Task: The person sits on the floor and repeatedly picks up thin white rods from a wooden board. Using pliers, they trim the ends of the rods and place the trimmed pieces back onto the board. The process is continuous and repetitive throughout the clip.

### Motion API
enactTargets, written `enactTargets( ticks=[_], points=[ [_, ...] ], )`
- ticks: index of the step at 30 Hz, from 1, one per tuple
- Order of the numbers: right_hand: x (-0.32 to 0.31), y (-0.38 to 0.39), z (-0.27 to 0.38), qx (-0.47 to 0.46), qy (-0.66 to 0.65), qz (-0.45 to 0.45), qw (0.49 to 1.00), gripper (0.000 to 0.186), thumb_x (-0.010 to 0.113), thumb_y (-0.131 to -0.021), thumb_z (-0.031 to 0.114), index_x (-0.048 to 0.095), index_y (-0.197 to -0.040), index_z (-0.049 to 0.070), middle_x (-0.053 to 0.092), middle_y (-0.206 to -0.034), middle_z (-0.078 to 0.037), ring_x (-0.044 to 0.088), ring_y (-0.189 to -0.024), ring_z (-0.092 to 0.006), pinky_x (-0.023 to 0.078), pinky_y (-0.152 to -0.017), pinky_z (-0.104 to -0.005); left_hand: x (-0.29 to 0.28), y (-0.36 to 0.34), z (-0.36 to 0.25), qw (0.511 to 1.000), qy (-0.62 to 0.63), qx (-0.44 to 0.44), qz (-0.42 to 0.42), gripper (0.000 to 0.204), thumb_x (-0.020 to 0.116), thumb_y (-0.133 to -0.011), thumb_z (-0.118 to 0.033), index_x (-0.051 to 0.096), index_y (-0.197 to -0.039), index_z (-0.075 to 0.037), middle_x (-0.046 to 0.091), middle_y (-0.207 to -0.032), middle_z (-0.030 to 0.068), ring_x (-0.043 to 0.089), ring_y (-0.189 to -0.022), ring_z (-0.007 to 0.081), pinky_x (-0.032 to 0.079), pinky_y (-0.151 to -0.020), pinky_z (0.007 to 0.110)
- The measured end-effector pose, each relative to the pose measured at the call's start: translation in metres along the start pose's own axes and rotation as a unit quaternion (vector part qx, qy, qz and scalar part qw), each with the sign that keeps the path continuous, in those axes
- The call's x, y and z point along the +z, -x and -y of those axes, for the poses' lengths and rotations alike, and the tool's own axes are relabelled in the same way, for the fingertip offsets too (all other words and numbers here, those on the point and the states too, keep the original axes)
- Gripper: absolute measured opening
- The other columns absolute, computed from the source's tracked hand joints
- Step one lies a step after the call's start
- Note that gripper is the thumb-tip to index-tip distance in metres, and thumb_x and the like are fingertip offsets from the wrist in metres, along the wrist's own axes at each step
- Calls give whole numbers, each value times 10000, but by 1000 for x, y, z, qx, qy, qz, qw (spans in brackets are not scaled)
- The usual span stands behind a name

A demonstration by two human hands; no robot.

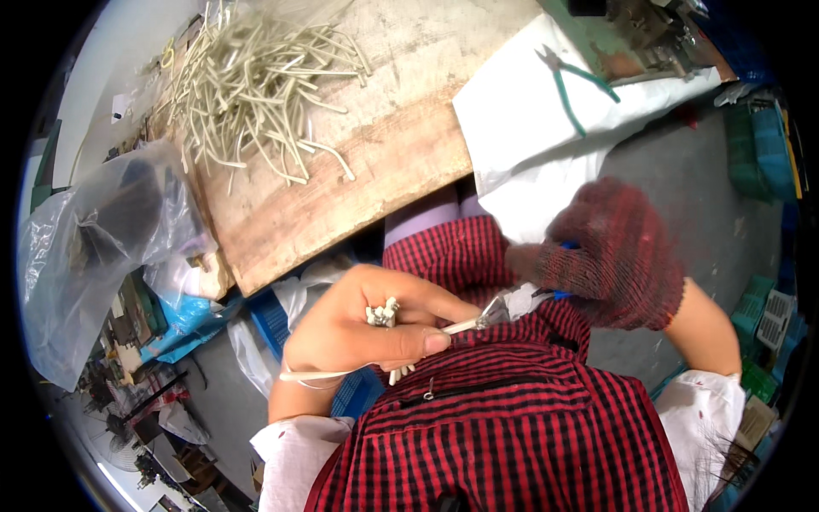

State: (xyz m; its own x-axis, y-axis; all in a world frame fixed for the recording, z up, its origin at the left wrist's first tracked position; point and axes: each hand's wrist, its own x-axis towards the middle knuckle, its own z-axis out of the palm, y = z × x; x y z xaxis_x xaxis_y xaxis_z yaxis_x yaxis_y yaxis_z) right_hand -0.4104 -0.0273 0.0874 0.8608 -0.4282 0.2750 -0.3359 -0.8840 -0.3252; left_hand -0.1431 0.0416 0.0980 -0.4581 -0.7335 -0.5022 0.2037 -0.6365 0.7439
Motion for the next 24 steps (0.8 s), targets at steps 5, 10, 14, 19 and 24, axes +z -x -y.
enactTargets(
  ticks=[5, 10, 14, 19, 24],
  points=[
    [16, 3, 9, 49, -2, -32, 998, 466, 739, -617, 164, 672, -1077, 193, 578, -695, -13, 569, -604, -211, 429, -555, -367, -2, -1, -6, 999, -31, -9, -26, 329, 691, -701, 104, 658, -1024, 156, 627, -623, 80, 426, -428, 38, 238, -390, 187],
    [-2, -5, 14, 24, 143, 47, 988, 485, 770, -599, 180, 676, -1074, 206, 583, -759, -11, 556, -644, -189, 428, -574, -361, 1, -1, -7, 998, -51, -20, -41, 303, 667, -720, 105, 652, -1019, 157, 619, -628, 76, 429, -444, 38, 248, -406, 185],
    [15, 5, 9, 60, -67, -26, 996, 441, 736, -616, 91, 685, -1042, 195, 617, -786, -35, 585, -703, -221, 448, -594, -364, -5, -7, 4, 995, 53, -35, 70, 301, 622, -811, 56, 592, -1087, 172, 526, -552, 38, 418, -417, 54, 253, -373, 217],
    [48, 37, 24, 432, -600, -143, 658, 485, 574, -791, -42, 562, -1251, 113, 661, -1047, -86, 649, -913, -174, 517, -812, -312, -5, -36, -13, 984, -95, 147, -20, 147, 585, -893, -24, 564, -1035, 4, 560, -644, 86, 547, -476, 157, 403, -393, 284],
    [39, 30, 32, 450, -456, -37, 767, 440, 663, -850, 108, 532, -1265, 47, 634, -1129, -129, 638, -1000, -191, 509, -868, -328, -95, -143, -90, 367, -863, 246, -245, 109, 592, -815, -72, 641, -912, -85, 627, -715, 99, 632, -617, 234, 522, -544, 341]
  ],
)
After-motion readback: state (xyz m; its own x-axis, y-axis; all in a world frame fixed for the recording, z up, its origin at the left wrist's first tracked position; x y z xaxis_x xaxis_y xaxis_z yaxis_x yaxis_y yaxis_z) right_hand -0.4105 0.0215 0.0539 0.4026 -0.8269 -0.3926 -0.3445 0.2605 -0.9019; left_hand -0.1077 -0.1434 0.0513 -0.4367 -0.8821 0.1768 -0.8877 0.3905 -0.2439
